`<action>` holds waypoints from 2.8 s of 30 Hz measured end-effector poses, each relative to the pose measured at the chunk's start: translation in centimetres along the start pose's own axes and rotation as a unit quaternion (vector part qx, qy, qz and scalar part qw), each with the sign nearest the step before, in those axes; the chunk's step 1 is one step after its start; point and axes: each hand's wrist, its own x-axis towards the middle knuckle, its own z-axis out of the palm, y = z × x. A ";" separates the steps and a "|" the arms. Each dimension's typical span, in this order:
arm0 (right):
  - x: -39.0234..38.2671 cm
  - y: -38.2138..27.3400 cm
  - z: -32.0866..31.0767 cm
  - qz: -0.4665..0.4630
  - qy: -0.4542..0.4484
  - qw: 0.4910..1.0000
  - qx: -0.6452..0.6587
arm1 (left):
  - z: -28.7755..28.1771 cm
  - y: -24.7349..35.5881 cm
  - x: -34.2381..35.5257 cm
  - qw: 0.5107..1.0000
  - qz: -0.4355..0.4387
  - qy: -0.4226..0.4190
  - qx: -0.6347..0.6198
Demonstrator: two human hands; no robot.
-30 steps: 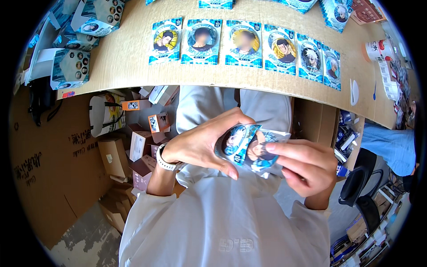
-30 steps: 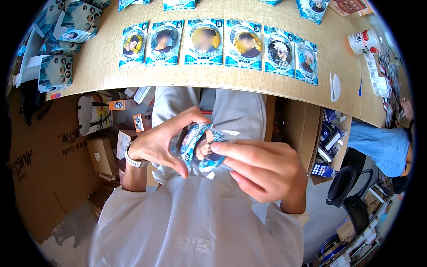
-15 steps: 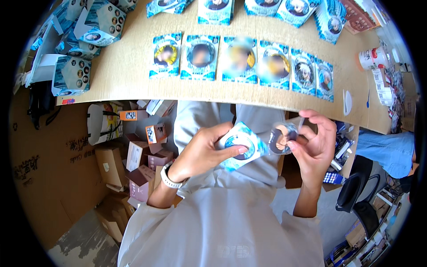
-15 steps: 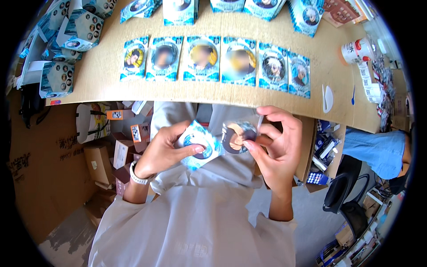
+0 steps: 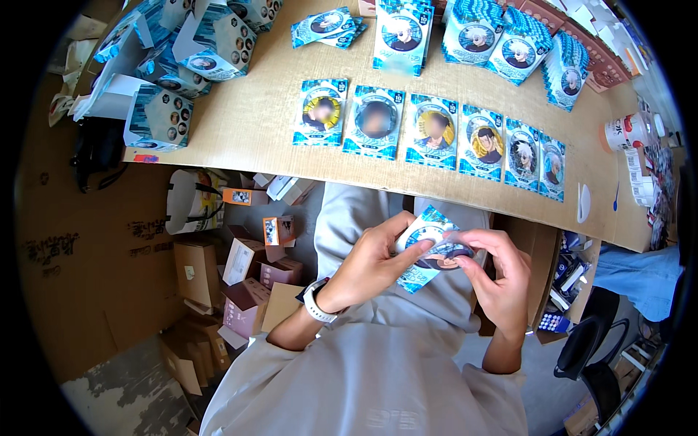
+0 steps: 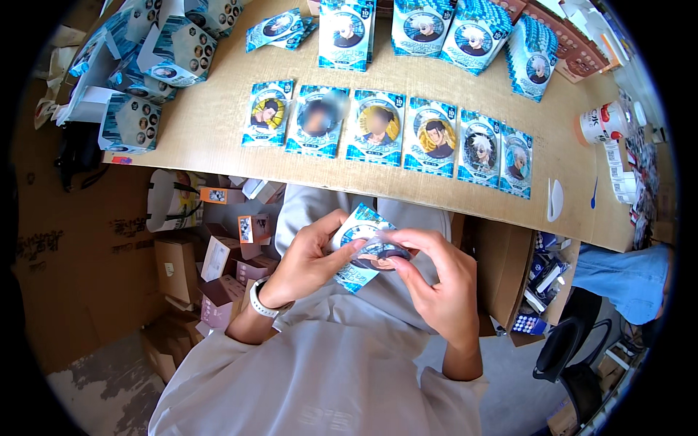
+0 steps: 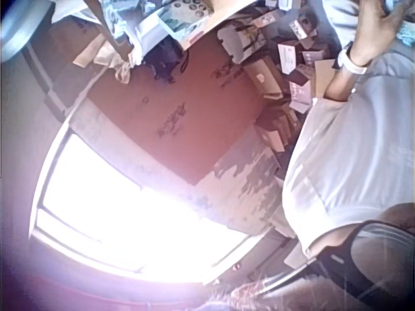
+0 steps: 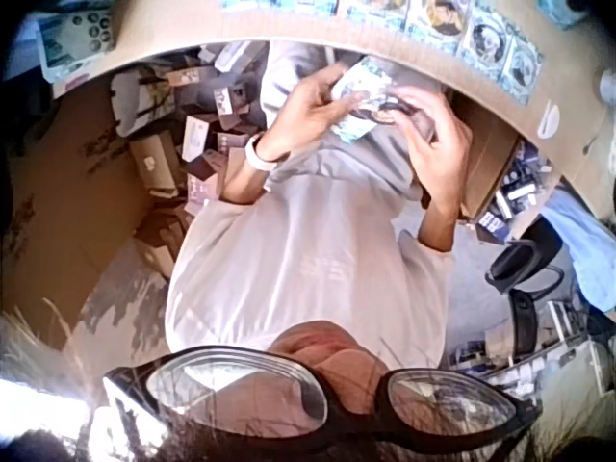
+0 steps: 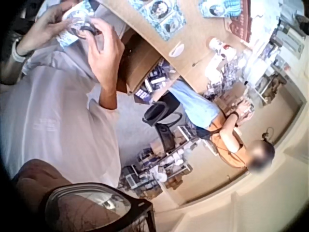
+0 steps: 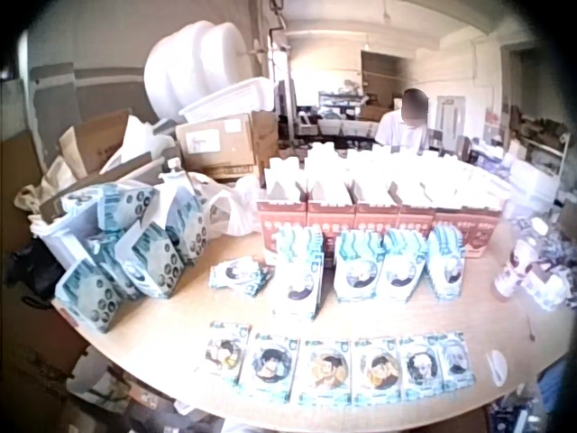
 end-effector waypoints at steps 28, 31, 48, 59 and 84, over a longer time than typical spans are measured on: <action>1.7 1.2 3.6 -0.036 0.075 0.996 -0.037 | -16.2 3.6 2.0 0.922 0.159 0.325 0.135; 1.7 0.9 3.9 -0.035 0.044 0.998 -0.034 | -18.9 3.7 3.3 0.913 0.137 0.327 0.202; 0.3 0.9 3.1 0.014 0.015 0.999 -0.040 | -18.8 2.3 6.1 0.770 0.154 0.394 0.477; 0.2 1.2 1.7 0.012 0.049 0.998 -0.049 | -18.9 10.4 15.2 0.779 0.297 0.158 0.529; -0.9 8.5 -14.9 0.076 0.357 0.837 -0.408 | -10.8 10.1 8.3 0.957 0.205 0.157 0.133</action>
